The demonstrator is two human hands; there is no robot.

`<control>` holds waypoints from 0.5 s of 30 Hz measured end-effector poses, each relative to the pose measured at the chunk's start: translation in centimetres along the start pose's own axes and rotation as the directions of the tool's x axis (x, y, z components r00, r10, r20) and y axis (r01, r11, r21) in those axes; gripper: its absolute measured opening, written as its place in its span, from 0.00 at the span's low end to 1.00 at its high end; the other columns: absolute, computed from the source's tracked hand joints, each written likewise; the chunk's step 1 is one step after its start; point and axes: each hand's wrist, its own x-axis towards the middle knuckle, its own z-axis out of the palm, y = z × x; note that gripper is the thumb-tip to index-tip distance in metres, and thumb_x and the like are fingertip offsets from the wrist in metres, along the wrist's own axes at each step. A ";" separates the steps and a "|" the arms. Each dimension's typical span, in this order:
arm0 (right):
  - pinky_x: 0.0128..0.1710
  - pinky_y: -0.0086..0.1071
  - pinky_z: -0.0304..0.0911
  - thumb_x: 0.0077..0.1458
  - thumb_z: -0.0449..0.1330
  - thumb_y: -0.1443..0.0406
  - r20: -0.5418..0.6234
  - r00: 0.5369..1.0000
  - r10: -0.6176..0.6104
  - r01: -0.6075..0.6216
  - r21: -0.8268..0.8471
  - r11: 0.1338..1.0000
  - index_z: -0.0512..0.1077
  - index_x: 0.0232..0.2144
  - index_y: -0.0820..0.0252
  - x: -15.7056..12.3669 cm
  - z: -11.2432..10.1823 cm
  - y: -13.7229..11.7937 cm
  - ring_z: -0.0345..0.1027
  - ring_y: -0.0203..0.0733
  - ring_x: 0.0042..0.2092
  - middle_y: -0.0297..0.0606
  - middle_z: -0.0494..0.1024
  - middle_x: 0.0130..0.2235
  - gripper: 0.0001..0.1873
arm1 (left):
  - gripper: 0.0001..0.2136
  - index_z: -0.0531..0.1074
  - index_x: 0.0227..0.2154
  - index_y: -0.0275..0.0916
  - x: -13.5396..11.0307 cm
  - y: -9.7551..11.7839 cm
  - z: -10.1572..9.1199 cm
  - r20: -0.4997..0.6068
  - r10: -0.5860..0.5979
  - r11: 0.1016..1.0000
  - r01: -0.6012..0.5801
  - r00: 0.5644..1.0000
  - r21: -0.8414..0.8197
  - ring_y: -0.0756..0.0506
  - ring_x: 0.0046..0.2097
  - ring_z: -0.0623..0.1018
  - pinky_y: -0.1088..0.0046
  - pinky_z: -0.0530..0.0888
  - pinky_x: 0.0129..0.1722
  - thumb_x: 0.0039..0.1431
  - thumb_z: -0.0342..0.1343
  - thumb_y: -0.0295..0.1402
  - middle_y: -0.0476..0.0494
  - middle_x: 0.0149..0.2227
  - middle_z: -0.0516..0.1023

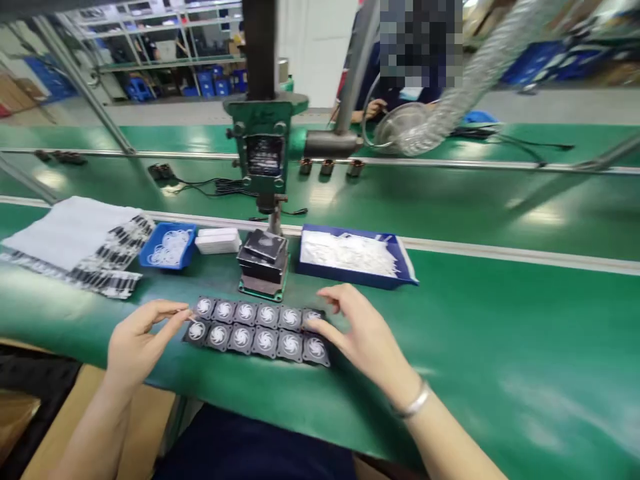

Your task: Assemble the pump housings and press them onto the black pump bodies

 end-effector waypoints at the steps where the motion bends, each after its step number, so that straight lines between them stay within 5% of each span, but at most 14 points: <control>1: 0.39 0.35 0.66 0.63 0.59 0.56 0.013 0.999 -0.032 0.032 0.002 0.999 0.68 0.47 0.58 0.0 0.1 0.1 0.67 0.42 0.38 0.39 0.72 0.38 0.15 | 0.03 0.77 0.35 0.43 -0.1 -0.2 -0.1 -0.003 0.016 1.000 -0.016 1.000 0.012 0.50 0.35 0.80 0.77 0.76 0.39 0.62 0.60 0.34 0.52 0.34 0.82; 4: 0.39 0.33 0.65 0.66 0.56 0.64 0.081 0.989 -0.123 0.122 0.019 0.992 0.70 0.40 0.57 0.0 0.8 0.4 0.68 0.41 0.39 0.38 0.72 0.37 0.04 | 0.00 0.76 0.35 0.41 -0.5 -0.7 0.0 0.009 0.083 0.996 -0.084 0.996 0.038 0.51 0.33 0.80 0.79 0.75 0.37 0.61 0.61 0.30 0.52 0.32 0.81; 7: 0.35 0.33 0.63 0.66 0.56 0.66 0.090 0.987 -0.136 0.137 -0.004 0.991 0.68 0.33 0.58 0.0 1.5 0.6 0.67 0.40 0.35 0.36 0.71 0.32 0.07 | 0.00 0.75 0.35 0.39 -0.8 -1.0 0.3 0.031 0.175 0.982 -0.177 0.984 0.068 0.51 0.33 0.80 0.78 0.74 0.37 0.62 0.60 0.28 0.51 0.31 0.80; 15: 0.37 0.33 0.65 0.66 0.57 0.62 0.082 0.995 -0.060 0.065 -0.058 0.996 0.69 0.42 0.59 -0.1 1.5 0.5 0.68 0.40 0.38 0.38 0.72 0.38 0.06 | 0.01 0.74 0.36 0.38 -1.2 -1.0 -0.1 0.049 0.258 0.960 -0.262 0.965 0.098 0.50 0.33 0.80 0.77 0.74 0.37 0.64 0.58 0.27 0.50 0.31 0.80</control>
